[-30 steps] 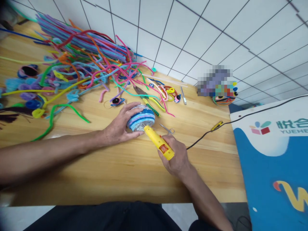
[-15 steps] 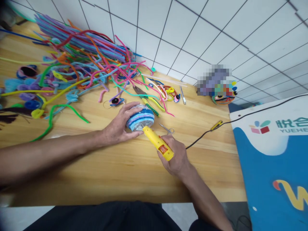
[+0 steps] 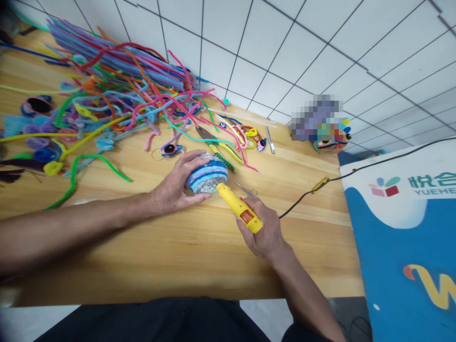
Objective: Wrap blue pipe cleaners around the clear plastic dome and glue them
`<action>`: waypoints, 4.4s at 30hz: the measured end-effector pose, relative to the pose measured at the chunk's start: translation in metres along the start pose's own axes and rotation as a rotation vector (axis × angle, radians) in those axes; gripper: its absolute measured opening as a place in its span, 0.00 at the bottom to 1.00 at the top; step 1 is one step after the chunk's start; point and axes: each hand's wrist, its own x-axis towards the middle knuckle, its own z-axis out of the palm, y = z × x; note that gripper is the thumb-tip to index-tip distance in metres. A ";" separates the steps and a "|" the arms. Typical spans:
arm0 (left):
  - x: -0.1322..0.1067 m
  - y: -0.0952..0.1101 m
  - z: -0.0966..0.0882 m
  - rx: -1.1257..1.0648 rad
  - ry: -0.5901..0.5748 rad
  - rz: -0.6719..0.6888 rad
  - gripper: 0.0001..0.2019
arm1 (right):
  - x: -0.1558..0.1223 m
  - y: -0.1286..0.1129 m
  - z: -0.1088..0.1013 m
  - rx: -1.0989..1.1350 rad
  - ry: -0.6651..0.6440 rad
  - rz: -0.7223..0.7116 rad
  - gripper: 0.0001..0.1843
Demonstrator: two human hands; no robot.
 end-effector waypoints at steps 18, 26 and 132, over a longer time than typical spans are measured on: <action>0.000 0.000 0.000 0.004 -0.012 -0.009 0.44 | 0.000 0.000 0.005 0.036 0.024 0.006 0.14; 0.000 0.000 0.001 -0.007 0.011 0.001 0.42 | -0.001 -0.002 0.010 0.024 0.038 -0.035 0.15; 0.000 -0.005 0.000 -0.019 0.027 0.026 0.43 | -0.003 0.005 0.013 -0.005 0.048 -0.048 0.16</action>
